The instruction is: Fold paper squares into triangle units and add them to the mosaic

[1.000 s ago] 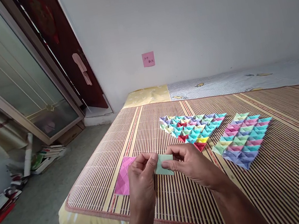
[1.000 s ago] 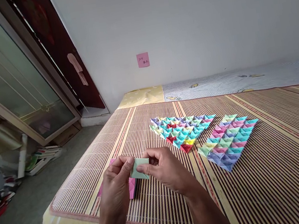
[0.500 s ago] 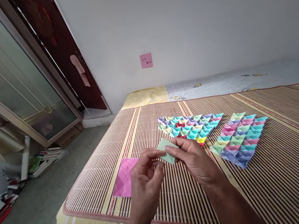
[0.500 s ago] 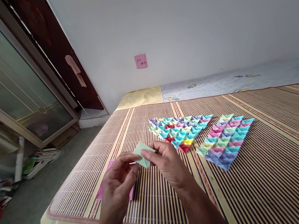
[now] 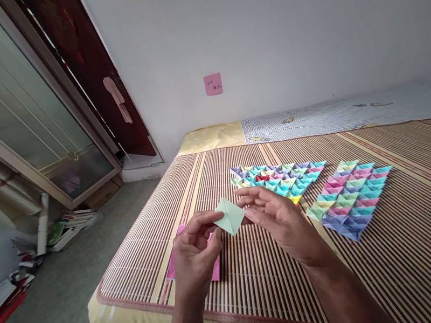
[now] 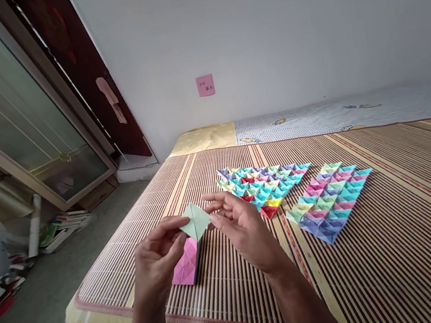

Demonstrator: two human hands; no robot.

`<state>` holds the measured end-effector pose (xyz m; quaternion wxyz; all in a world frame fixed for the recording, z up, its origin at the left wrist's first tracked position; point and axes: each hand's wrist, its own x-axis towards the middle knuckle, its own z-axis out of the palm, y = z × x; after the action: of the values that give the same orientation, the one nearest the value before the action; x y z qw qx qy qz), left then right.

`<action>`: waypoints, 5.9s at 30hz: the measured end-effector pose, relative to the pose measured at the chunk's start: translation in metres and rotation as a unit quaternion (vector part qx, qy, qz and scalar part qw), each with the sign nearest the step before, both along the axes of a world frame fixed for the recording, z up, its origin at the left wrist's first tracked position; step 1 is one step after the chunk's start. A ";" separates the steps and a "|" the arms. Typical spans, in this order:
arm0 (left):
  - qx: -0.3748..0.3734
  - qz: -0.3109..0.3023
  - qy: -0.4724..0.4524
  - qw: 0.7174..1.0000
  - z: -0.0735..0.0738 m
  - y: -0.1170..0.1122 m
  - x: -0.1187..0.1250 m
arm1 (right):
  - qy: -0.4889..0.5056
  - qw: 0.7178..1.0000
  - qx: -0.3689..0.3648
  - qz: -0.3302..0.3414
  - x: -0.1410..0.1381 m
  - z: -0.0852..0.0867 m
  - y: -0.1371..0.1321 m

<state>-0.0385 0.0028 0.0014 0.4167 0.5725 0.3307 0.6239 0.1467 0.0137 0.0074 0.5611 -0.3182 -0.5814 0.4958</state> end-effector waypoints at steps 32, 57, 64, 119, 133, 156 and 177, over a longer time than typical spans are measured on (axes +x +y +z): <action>0.022 0.025 0.023 0.999 0.000 -0.003 0.003 | -0.056 0.990 0.109 -0.071 -0.009 0.008 -0.008; -0.081 0.100 -0.090 0.988 0.004 -0.019 0.032 | -0.100 0.968 0.155 -0.173 -0.022 0.003 -0.011; -0.081 0.094 -0.096 0.988 0.006 -0.018 0.032 | -0.111 0.969 0.146 -0.167 -0.022 0.002 -0.010; -0.217 -0.077 -0.125 0.965 -0.005 -0.005 0.013 | -0.184 0.979 0.091 -0.001 -0.003 0.004 -0.005; -0.192 -0.092 -0.096 0.972 -0.002 -0.006 0.013 | -0.105 0.993 0.052 -0.033 -0.004 0.000 -0.002; -0.194 -0.053 -0.230 0.952 -0.005 -0.005 0.031 | -0.020 0.996 0.073 -0.053 -0.021 0.001 -0.008; -0.018 0.078 -0.034 0.996 0.009 -0.018 0.005 | -0.050 0.961 0.216 -0.168 -0.027 -0.001 -0.015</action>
<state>-0.0331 -0.0152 0.0100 0.3876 0.5158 0.3716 0.6675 0.1196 -0.0012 0.0065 0.6619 -0.3066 -0.6401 0.2410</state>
